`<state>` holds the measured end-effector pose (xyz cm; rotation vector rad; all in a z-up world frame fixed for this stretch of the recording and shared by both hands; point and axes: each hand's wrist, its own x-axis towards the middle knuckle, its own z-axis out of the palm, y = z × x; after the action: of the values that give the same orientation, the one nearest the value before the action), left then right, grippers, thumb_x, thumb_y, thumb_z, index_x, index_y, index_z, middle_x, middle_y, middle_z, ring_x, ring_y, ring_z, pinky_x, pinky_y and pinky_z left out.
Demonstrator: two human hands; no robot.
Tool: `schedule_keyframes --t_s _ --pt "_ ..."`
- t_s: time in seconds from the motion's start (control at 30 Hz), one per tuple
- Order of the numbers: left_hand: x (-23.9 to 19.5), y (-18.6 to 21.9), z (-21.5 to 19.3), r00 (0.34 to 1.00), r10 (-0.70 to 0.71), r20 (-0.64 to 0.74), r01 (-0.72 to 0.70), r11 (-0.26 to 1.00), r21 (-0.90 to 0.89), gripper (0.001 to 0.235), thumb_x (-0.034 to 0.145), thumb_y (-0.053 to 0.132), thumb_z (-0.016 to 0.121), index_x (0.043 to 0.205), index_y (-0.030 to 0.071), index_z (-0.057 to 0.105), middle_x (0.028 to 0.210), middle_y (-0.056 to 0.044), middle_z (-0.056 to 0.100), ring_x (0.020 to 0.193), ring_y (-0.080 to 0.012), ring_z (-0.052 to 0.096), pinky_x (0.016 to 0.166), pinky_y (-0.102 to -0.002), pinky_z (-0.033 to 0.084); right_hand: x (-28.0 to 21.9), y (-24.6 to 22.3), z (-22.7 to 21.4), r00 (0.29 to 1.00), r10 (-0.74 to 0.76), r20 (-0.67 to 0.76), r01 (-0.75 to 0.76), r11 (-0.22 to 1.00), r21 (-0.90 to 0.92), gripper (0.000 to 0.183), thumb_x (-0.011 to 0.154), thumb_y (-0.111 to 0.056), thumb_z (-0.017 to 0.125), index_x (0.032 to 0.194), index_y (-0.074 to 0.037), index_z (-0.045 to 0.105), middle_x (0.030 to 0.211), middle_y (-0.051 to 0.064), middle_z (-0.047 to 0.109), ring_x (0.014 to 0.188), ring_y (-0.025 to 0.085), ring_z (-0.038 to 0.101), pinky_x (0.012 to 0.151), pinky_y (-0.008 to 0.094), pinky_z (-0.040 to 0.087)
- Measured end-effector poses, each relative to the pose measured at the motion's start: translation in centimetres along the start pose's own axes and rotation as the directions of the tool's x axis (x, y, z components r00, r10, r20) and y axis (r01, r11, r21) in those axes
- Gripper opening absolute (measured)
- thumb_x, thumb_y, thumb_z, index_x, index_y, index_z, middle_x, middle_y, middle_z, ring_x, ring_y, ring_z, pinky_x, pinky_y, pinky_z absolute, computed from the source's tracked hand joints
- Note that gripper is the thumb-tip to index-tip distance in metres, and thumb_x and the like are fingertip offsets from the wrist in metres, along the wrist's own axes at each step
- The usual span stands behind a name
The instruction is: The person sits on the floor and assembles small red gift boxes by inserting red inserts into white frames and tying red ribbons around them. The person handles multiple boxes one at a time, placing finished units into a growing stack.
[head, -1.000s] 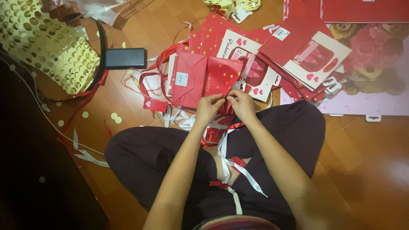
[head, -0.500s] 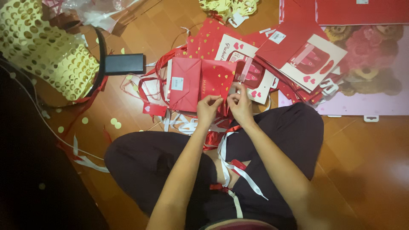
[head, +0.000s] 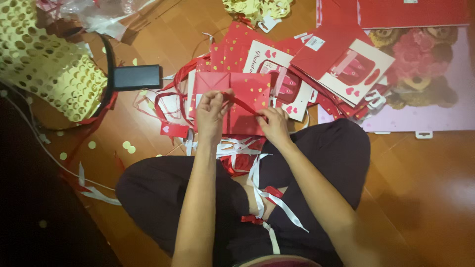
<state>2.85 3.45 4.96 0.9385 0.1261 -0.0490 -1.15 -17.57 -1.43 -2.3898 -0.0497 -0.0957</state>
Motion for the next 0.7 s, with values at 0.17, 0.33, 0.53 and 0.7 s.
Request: schedule_keyframes --t_s 0.17,0.33,0.53,0.7 --pt "0.3 1.7 1.9 0.992 -0.069 0.107 0.087 0.980 -0.180 0.011 0.103 0.012 0.064 0.112 0.007 0.061 0.107 -0.012 0.073 0.101 -0.0222 0.072 0.094 -0.039 0.058 0.3 -1.4 -0.8 1.000 0.004 0.000 -0.004 0.999 0.043 0.026 0.084 -0.018 0.074 0.109 -0.013 0.075 0.092 0.005 0.071 0.097 0.028 0.061 0.100 0.047 0.039" --pt "1.2 1.3 3.1 0.991 -0.072 0.109 0.099 0.960 -0.261 0.014 0.106 0.012 0.064 0.119 0.008 0.063 0.099 -0.005 0.069 0.093 -0.0200 0.070 0.085 -0.034 0.051 0.5 -0.8 -1.4 1.000 0.001 -0.005 0.000 0.922 0.387 0.034 0.092 -0.014 0.063 0.126 -0.009 0.069 0.107 0.009 0.073 0.097 0.027 0.069 0.091 0.040 0.052" --pt "1.7 2.0 4.0 0.978 -0.113 0.176 0.161 0.943 -0.292 0.033 0.105 0.023 0.064 0.134 0.006 0.064 0.097 0.002 0.064 0.094 -0.0127 0.062 0.101 -0.041 0.052 0.9 1.4 0.1 0.991 0.102 0.092 -0.128 0.928 0.349 0.028 0.106 -0.025 0.057 0.120 -0.009 0.074 0.090 0.010 0.075 0.081 0.018 0.069 0.075 0.033 0.053" --pt "2.6 1.8 3.5 0.980 -0.146 0.135 0.180 0.938 -0.295 0.038 0.104 0.024 0.064 0.137 0.007 0.062 0.095 0.003 0.064 0.091 -0.0113 0.061 0.099 -0.039 0.053 0.6 3.4 1.5 0.942 0.272 0.197 -0.335 0.804 0.491 0.028 0.106 -0.027 0.059 0.103 -0.002 0.071 0.077 0.004 0.059 0.072 0.011 0.053 0.066 0.030 0.044"
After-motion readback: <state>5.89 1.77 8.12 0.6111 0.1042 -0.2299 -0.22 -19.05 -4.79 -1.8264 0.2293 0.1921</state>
